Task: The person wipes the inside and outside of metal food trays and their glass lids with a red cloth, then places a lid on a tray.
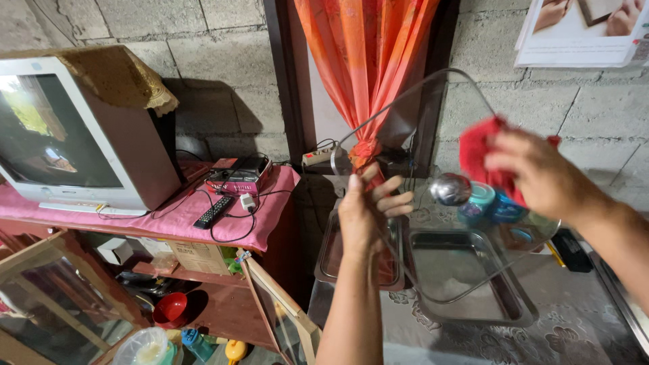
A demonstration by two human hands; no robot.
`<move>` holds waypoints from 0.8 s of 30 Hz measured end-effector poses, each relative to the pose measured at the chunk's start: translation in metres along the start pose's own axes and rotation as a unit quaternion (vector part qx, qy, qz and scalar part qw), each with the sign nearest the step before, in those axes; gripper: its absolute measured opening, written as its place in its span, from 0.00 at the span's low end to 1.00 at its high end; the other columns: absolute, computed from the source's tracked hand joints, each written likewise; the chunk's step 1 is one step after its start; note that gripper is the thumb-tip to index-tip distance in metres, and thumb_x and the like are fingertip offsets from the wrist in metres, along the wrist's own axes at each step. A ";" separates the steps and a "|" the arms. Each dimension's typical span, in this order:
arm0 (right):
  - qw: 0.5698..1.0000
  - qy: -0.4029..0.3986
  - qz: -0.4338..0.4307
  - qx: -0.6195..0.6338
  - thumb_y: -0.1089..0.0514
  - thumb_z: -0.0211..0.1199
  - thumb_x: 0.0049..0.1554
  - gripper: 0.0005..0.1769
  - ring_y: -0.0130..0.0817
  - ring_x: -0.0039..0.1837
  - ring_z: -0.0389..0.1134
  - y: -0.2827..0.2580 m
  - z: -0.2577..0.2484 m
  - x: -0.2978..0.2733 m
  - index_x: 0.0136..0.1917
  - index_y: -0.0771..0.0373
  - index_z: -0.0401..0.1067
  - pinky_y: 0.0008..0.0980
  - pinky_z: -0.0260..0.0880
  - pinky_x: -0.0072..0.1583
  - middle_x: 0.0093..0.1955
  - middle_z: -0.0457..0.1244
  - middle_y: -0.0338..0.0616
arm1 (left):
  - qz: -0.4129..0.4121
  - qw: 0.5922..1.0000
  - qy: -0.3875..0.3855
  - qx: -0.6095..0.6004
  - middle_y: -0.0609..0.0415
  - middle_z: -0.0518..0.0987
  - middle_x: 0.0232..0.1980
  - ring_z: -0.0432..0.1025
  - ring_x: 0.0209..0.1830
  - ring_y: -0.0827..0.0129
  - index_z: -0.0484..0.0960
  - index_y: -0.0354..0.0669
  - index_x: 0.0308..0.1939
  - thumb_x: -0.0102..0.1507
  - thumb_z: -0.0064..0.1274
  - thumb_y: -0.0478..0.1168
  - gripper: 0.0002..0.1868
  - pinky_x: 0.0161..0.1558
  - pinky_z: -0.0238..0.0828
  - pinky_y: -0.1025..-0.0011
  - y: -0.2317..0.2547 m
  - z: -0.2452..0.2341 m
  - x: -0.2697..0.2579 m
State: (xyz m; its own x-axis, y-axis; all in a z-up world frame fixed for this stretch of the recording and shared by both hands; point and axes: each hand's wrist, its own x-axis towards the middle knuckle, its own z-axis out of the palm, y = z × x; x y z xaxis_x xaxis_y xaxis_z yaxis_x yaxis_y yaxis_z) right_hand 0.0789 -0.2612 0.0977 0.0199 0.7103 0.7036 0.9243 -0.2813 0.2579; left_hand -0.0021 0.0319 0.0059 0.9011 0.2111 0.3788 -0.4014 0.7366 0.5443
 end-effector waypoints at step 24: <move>0.993 -0.079 0.078 -0.046 0.65 0.61 0.44 0.30 0.54 0.67 0.64 -0.143 0.044 0.007 0.61 0.53 0.70 0.51 0.61 0.68 0.67 0.60 0.50 | 0.011 0.981 0.152 -0.118 0.33 0.79 0.58 0.80 0.46 0.45 0.62 0.38 0.72 0.68 0.29 0.70 0.44 0.51 0.78 0.52 -0.065 -0.009 0.015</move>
State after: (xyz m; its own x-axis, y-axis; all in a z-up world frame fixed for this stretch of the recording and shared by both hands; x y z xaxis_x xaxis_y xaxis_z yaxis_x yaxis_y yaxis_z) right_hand -0.0363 -0.1877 0.0370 0.2258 0.7434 0.6296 0.8668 -0.4483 0.2185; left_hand 0.0389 -0.0074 -0.0301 0.9141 0.3849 0.1277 -0.4051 0.8505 0.3356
